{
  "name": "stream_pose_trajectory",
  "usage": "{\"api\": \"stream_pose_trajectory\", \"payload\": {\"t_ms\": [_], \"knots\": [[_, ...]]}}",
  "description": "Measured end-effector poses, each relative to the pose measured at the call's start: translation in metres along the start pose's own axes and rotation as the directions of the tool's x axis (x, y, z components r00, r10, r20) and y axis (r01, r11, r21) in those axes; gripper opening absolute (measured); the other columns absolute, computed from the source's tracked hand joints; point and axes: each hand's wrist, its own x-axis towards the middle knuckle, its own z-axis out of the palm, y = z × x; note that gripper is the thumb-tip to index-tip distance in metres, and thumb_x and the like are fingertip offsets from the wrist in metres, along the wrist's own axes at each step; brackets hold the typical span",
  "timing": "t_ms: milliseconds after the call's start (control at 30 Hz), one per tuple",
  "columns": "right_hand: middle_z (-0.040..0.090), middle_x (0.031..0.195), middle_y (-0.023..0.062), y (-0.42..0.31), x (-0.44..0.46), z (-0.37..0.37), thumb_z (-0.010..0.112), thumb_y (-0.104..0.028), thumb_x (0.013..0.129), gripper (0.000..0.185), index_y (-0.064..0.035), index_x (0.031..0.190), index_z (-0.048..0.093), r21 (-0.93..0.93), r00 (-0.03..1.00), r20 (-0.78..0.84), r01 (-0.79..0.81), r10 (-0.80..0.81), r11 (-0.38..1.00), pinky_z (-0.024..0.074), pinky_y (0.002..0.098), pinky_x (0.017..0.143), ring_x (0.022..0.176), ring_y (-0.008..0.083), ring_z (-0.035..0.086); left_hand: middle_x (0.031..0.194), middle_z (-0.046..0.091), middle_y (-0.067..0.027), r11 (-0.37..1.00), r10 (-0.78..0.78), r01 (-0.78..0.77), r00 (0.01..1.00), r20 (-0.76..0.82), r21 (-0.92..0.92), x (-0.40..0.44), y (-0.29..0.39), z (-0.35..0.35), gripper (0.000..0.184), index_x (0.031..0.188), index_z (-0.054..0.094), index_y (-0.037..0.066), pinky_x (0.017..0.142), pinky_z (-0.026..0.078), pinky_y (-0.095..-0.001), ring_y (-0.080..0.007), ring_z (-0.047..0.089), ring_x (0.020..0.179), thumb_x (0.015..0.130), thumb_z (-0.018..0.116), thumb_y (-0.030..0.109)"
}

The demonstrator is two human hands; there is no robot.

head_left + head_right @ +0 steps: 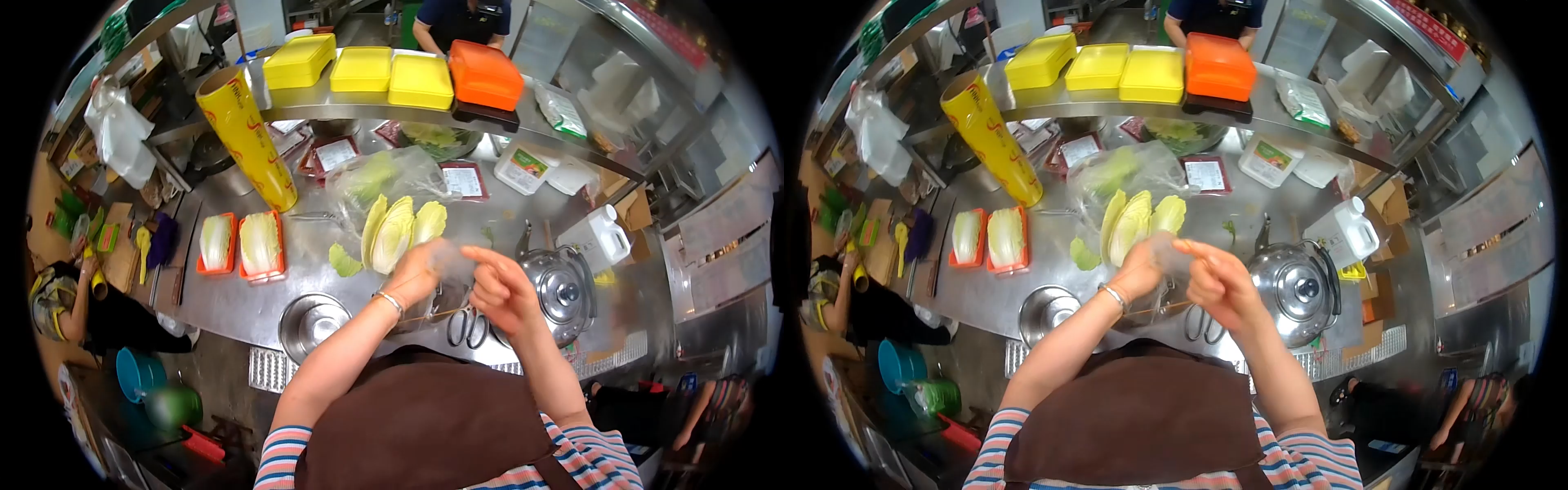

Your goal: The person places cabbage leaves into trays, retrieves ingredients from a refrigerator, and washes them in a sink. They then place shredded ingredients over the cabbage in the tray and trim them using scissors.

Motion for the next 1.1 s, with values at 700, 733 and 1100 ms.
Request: {"api": "stream_pose_trajectory", "payload": {"t_ms": [700,733,1100], "knots": [[0.051,0.058,0.0019,0.027,0.045,-0.099,0.067,-0.036,0.082,0.034,-0.0073,0.071,0.052,-0.848,0.799,-0.473,-0.297,-0.372,0.439,0.035,0.0297,0.043,0.046,0.0123,0.044,0.088,0.06,-0.0088,0.934,0.169,-0.1,0.969,0.181,-0.342,-0.058,-0.015,-0.012,0.022,0.091,0.051,0.006,0.071,0.048,-0.0292,-0.0185,0.058,0.079,0.075,0.057,-0.01],[0.053,0.057,0.0035,0.019,0.056,-0.101,0.066,-0.041,0.083,0.038,-0.0056,0.075,0.055,-0.645,0.78,-0.591,-0.3,-0.209,0.703,0.0362,0.0311,0.042,0.044,0.0138,0.047,0.086,0.061,-0.0095,0.954,0.239,-0.191,0.949,0.204,-0.23,-0.058,-0.001,-0.015,0.026,0.089,0.051,0.006,0.072,0.049,-0.0302,-0.0213,0.059,0.078,0.07,0.057,-0.011],[0.066,0.103,0.0232,0.038,0.036,-0.097,0.05,-0.04,0.096,0.036,-0.0043,0.104,0.048,-0.182,0.771,-0.633,-0.228,0.064,0.956,0.0535,0.0322,0.061,0.085,0.0249,0.069,0.091,0.061,-0.0113,0.94,0.338,-0.33,0.874,0.348,-0.084,-0.065,-0.008,-0.017,0.034,0.095,0.057,0.004,0.082,0.046,-0.0383,-0.032,0.059,0.088,0.061,0.062,0.0]]}}
